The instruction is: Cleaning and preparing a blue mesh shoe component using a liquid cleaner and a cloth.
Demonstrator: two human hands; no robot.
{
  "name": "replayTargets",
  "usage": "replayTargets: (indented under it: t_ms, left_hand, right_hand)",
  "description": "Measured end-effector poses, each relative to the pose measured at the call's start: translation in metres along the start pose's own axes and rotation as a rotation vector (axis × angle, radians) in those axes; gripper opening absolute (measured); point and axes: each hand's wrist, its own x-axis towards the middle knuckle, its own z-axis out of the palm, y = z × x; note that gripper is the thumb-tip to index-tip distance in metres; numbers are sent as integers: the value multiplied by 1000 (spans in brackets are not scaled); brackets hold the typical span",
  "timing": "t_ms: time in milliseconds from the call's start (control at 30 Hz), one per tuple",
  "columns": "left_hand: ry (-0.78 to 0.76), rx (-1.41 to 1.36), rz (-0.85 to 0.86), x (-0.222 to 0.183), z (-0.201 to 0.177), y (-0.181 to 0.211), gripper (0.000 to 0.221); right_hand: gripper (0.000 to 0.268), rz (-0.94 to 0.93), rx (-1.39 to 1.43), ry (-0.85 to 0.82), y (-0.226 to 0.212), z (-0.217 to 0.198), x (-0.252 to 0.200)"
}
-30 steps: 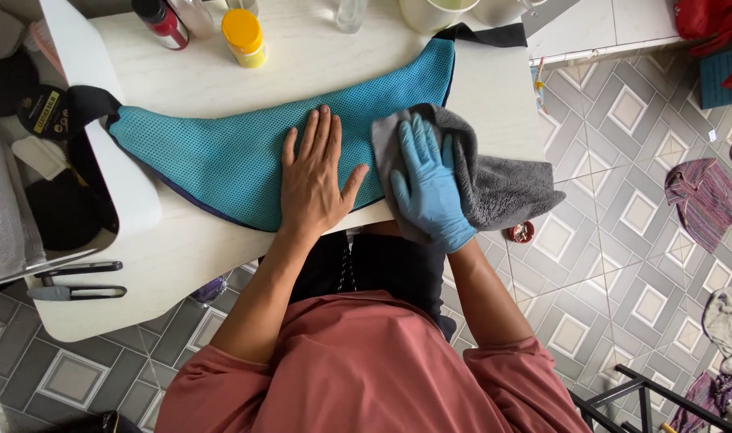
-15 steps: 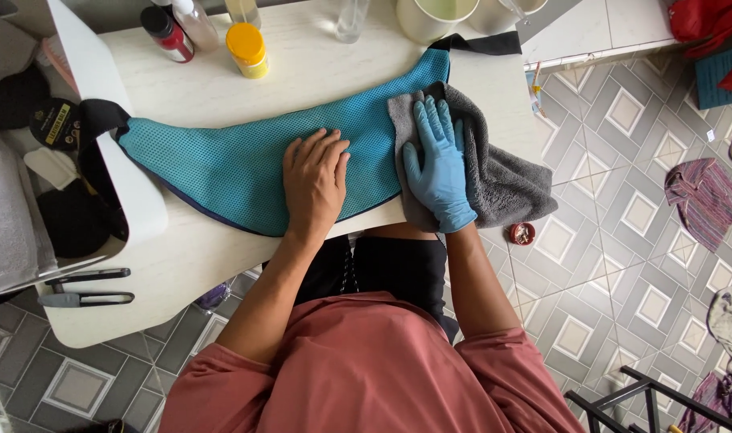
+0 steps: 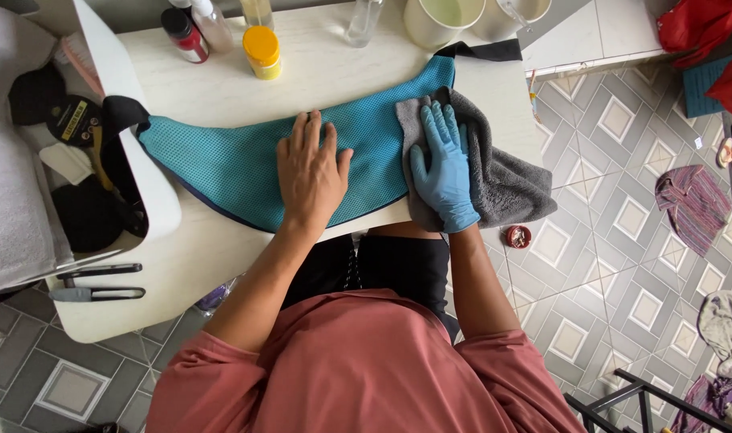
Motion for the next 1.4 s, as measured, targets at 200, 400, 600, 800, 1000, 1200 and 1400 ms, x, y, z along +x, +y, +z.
replayTargets:
  t_ms: [200,400,600,800,1000,1200,1400]
  left_hand:
    - [141,1,75,-13,61,-13,17]
    - [77,-153,63,-6,43,-18,12]
    - [-80,-445,20,0,19,-26,17]
    - [-125,-410,63,0,24,-18,17]
    - [-98,-210,157,0,32,-12,41]
    - [-191,-326,321,13,8,-15,43]
    - [-138,-473,338,13,20,-21,37]
  right_hand:
    - [67,7,6,3,-4,-1,-7]
    - [67,39,30,15,-5,0,-15]
    - [59,57,52,22,-8,-1,-31]
    - [51,109,82,49,-22,-9,-34]
    - [47,98,84,136,-27,9,-34]
    - [45,50,128,134,-44,-12,-27]
    - [44,115,-119,454,-14,-16,-16]
